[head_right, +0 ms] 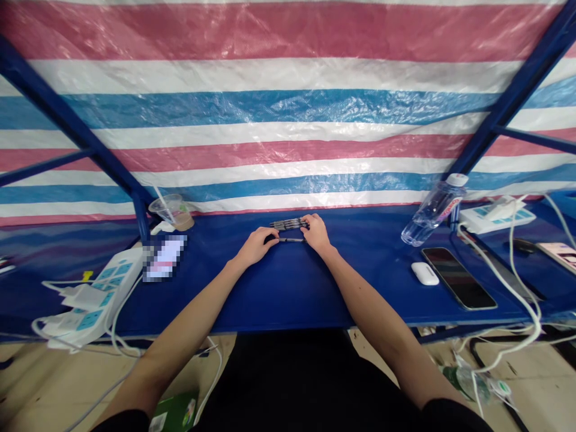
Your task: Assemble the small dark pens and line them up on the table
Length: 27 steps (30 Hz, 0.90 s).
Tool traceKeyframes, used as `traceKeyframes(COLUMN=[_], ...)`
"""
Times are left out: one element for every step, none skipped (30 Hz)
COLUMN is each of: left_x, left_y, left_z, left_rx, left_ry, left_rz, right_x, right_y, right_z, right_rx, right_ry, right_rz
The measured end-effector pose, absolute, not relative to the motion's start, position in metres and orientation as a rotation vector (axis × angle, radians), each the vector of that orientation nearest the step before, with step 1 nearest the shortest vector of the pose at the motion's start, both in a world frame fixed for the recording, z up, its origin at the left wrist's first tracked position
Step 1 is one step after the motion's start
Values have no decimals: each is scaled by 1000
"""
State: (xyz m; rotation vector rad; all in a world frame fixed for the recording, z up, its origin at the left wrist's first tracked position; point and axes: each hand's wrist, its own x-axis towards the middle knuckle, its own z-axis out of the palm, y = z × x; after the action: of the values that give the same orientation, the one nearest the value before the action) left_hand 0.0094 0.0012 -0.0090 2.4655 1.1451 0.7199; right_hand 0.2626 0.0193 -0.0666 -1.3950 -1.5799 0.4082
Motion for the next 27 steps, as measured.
traceKeyframes(left_x=[10, 10, 10, 10, 10, 10, 9, 9, 9, 9, 10, 10, 10, 10, 10, 10, 10, 10, 10, 10, 10, 10, 10, 10, 10, 10, 10], left_y=[1, 1, 1, 1, 1, 1, 1, 1, 1, 1, 0, 0, 0, 0, -1, -1, -1, -1, -1, -1, -1, -1, -1, -1, -1, -1, -1], left_z=[-9, -9, -8, -8, -8, -8, -8, -7, -7, -6, -6, -6, -5, -5, -4, -4, -4, -4, -4, -4, -4, -4, -4, -4, -4, -4, -3], left_rx=[2464, 2463, 2461, 2459, 2459, 2460, 2462, 2465, 2467, 2468, 2467, 2465, 2465, 2466, 2470, 2475, 2482, 2489, 2495, 2500, 2500, 2495, 2483, 2467, 2448, 2429, 2414], left_ry=[1148, 1151, 1155, 1160, 1165, 1170, 1173, 1175, 1178, 1182, 1185, 1187, 1188, 1188, 1186, 1182, 1178, 1176, 1177, 1179, 1181, 1184, 1189, 1190, 1188, 1182, 1175], left_rz=[718, 721, 725, 729, 732, 733, 731, 727, 722, 718, 714, 711, 709, 707, 705, 704, 704, 708, 715, 721, 726, 730, 732, 734, 737, 745, 757], right_x=[263, 263, 263, 264, 264, 265, 265, 265, 266, 266, 265, 265, 264, 264, 263, 263, 262, 262, 261, 260, 258, 256, 253, 249, 245, 241, 236], right_y=[19, 20, 20, 20, 20, 20, 19, 19, 19, 19, 18, 18, 18, 17, 16, 15, 14, 12, 10, 7, 3, -1, -5, -10, -14, -18, -22], right_z=[-67, -67, -67, -68, -68, -68, -68, -68, -68, -68, -68, -67, -67, -67, -66, -64, -62, -59, -55, -50, -44, -38, -33, -27, -23, -20, -18], right_rx=[-1391, -1391, -1393, -1395, -1395, -1393, -1391, -1390, -1390, -1394, -1399, -1403, -1405, -1405, -1404, -1403, -1404, -1403, -1401, -1395, -1373, -1339, -1298, -1259, -1215, -1174, -1142], right_ry=[-1580, -1578, -1574, -1572, -1572, -1574, -1579, -1586, -1593, -1597, -1598, -1598, -1597, -1596, -1596, -1598, -1602, -1609, -1619, -1631, -1655, -1696, -1761, -1836, -1929, -2010, -2081], right_rz=[412, 411, 404, 392, 377, 364, 354, 349, 350, 352, 354, 356, 358, 360, 358, 348, 327, 296, 256, 212, 179, 161, 159, 155, 145, 118, 83])
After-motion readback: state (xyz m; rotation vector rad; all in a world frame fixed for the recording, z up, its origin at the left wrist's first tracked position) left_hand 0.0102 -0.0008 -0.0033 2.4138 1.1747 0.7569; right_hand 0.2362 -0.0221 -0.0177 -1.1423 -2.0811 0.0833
